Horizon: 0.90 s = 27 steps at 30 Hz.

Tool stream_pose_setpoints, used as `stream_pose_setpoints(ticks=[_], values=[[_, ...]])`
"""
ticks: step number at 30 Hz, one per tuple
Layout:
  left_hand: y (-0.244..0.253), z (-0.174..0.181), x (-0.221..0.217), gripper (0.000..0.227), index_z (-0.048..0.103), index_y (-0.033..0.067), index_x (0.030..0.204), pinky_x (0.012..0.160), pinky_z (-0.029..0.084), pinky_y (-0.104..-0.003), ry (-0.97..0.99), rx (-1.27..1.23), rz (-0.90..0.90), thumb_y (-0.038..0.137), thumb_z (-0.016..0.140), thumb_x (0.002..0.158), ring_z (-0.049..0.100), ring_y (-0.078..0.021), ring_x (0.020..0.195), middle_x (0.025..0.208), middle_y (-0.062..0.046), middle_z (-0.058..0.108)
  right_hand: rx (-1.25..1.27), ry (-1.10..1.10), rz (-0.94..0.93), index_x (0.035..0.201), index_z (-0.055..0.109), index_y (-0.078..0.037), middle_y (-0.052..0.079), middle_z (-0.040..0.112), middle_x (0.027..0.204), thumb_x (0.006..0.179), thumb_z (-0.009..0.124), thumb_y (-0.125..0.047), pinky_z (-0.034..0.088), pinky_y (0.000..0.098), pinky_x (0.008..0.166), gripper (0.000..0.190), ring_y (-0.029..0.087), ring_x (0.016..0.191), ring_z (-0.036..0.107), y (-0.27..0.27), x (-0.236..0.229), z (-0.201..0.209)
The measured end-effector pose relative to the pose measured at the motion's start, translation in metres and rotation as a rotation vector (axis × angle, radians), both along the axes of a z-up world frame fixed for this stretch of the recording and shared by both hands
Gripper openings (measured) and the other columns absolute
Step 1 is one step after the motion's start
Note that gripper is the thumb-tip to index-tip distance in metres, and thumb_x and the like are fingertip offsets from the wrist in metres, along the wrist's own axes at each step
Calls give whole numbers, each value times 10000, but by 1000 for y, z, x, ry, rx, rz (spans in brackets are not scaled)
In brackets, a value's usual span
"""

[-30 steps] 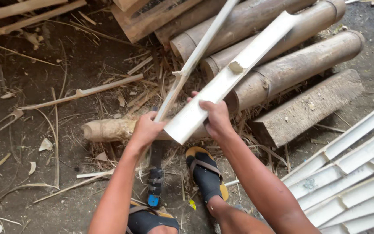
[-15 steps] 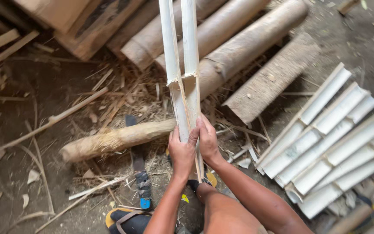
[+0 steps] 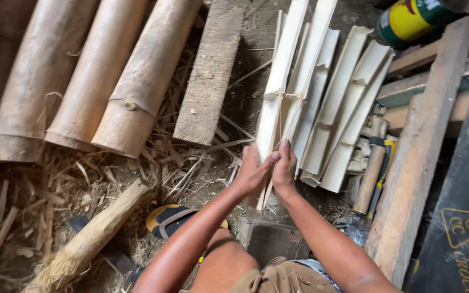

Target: The person uses a machete to split a bamboo pole lengthwise into flat strips. They secure the bamboo on a wooden block, strike it with the machete to initiate the split, and then pull the sections apart to create flat pieces.

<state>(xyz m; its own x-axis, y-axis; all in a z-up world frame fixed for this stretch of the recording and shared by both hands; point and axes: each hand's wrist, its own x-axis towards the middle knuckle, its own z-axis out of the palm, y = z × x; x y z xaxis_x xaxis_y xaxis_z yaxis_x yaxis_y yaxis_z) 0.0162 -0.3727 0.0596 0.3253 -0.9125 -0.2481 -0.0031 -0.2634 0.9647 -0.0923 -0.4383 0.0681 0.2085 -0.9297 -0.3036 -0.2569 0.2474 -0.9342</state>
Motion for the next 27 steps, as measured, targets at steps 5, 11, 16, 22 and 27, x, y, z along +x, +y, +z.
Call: stream_pose_setpoints(ticks=[5, 11, 16, 22, 27], values=[[-45, -90, -27, 1025, 265, -115, 1529, 1212, 287, -472, 43, 115, -320, 728, 502, 997, 243, -458, 1504, 1610, -355, 234, -47, 579, 174, 1570, 321, -87, 242, 561, 1271, 1016, 450, -492, 514, 460, 883, 698, 373, 1064, 599, -47, -20, -25], [-26, -105, -34, 858, 307, 12, 1561, 1227, 218, -464, 102, 141, -241, 598, 490, 962, 224, -405, 1512, 1619, -266, 270, -367, 1046, 389, 1607, 170, -6, 324, 190, 1648, 922, 632, -369, 270, 559, 1170, 903, 489, 1434, 304, -44, -20, -47], [-7, -94, -11, 648, 510, -31, 1412, 1115, 397, -497, -35, 373, 17, 392, 585, 928, 480, -465, 1342, 1426, -328, 505, -627, 1037, 642, 1553, 367, -17, 298, 227, 1633, 974, 653, -353, 119, 625, 1183, 729, 426, 1510, 135, -21, 14, -24], [73, -51, 31, 297, 788, 55, 1059, 873, 581, -445, -121, 108, 443, 196, 584, 896, 741, -383, 934, 975, -222, 762, -779, 636, 740, 1263, 687, -23, 181, 615, 1380, 967, 645, -219, 384, 498, 1156, 358, 338, 1344, 507, 18, 67, 4], [157, -12, 116, 204, 743, 24, 1058, 670, 586, -278, 234, 57, 949, 121, 583, 977, 725, -127, 738, 849, -93, 777, -318, 146, 907, 1082, 738, -8, 68, 744, 938, 931, 683, -101, 555, 281, 683, 186, 125, 765, 686, 89, 139, 25]])
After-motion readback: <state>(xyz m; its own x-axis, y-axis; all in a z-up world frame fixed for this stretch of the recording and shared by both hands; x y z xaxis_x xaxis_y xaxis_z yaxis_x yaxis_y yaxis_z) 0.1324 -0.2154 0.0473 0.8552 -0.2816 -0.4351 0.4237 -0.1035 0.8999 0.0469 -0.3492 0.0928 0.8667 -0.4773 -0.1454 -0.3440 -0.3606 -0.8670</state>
